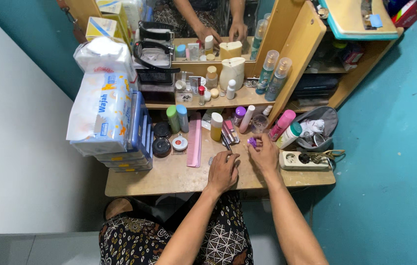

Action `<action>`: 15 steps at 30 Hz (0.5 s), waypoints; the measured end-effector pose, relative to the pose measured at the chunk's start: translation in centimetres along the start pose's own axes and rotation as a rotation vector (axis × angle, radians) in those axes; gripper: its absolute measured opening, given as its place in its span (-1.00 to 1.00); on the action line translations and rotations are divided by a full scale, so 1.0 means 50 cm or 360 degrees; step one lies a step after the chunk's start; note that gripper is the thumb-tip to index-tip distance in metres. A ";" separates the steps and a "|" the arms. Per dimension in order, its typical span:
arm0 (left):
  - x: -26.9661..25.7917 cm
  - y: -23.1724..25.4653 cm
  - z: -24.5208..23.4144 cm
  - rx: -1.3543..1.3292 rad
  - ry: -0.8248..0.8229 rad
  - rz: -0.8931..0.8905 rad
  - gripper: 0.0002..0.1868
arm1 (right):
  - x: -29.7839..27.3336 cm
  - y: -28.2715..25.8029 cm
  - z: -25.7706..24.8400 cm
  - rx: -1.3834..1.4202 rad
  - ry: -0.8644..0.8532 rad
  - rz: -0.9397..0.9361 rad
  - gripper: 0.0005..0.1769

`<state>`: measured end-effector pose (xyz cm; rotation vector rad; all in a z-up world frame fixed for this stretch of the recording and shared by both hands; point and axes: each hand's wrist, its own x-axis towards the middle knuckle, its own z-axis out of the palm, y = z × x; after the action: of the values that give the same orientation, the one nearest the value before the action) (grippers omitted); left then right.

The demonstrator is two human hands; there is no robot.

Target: The person sits at a vanity and organizes cosmetic items. They pick up and place down various bottles, tubes, and compacts, moving them around the surface and into a small bag. The person also discards a small item into a bin on the floor.

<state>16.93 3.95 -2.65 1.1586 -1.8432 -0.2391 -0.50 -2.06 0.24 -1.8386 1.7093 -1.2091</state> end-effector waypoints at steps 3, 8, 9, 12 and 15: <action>-0.010 -0.008 -0.003 -0.0019 0.0012 -0.0041 -0.63 | 0.031 -0.056 0.001 0.0038 0.0059 -0.0255 -0.70; -0.012 -0.013 -0.005 -0.0026 -0.0004 -0.0038 -0.63 | 0.146 -0.146 0.025 -0.0021 0.0039 -0.0661 -0.78; -0.012 -0.011 -0.007 -0.0035 -0.0012 -0.0015 -0.65 | 0.174 -0.158 0.036 -0.0016 -0.0005 -0.0668 -0.78; -0.015 -0.010 -0.013 -0.0046 -0.0042 0.0013 -0.65 | 0.225 -0.175 0.070 -0.0059 -0.0114 -0.0730 -0.80; -0.013 -0.009 -0.019 -0.0028 -0.0028 0.0018 -0.64 | 0.245 -0.179 0.101 -0.0232 -0.0164 -0.0785 -0.79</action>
<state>18.06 4.48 -2.77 1.1369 -1.8590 -0.2590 7.91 -13.10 8.20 -2.4630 1.3593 -1.1540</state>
